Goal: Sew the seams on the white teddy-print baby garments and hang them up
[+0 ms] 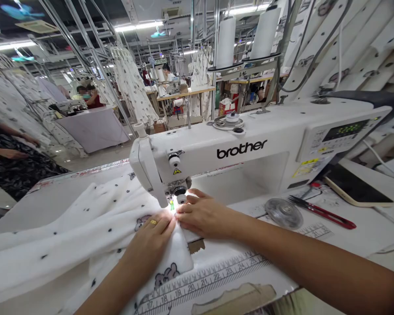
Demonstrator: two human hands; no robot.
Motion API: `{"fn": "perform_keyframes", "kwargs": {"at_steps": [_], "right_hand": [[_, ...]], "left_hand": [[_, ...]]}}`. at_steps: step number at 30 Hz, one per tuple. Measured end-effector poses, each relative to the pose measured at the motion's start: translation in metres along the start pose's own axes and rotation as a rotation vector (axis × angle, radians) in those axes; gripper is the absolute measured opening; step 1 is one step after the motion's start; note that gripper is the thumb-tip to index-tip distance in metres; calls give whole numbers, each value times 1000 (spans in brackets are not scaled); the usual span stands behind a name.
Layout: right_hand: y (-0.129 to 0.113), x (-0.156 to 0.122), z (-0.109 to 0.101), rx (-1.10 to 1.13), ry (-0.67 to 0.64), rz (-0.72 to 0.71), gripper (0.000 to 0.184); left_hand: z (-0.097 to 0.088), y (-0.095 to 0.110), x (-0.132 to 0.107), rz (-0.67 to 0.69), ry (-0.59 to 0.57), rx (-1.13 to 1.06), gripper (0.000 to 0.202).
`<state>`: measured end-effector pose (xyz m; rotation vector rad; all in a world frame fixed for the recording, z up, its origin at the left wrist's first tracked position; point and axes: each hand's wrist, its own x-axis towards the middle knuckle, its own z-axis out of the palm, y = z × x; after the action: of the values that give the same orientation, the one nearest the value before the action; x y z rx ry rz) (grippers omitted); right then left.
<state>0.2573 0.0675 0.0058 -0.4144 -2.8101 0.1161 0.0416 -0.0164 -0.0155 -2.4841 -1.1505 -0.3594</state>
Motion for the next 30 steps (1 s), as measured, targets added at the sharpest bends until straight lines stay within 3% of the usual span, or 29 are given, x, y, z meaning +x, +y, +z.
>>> {"fn": "perform_keyframes", "kwargs": {"at_steps": [7, 10, 17, 20, 24, 30], "right_hand": [[3, 0, 2, 15, 13, 86, 24], [5, -3, -1, -5, 38, 1, 21], [1, -5, -6, 72, -17, -406, 12], [-5, -6, -3, 82, -30, -428, 11], [-10, -8, -1, 32, -26, -415, 14], [-11, -8, -3, 27, -47, -417, 15]], "left_hand": [[5, -11, 10, -73, -82, 26, 45], [-3, -10, 9, -53, -84, 64, 45], [-28, 9, -4, -164, 10, 36, 34], [-35, 20, 1, -238, -14, -39, 27], [-33, 29, 6, -276, -146, -156, 23], [-28, 23, -16, -353, -49, -91, 15]]}}
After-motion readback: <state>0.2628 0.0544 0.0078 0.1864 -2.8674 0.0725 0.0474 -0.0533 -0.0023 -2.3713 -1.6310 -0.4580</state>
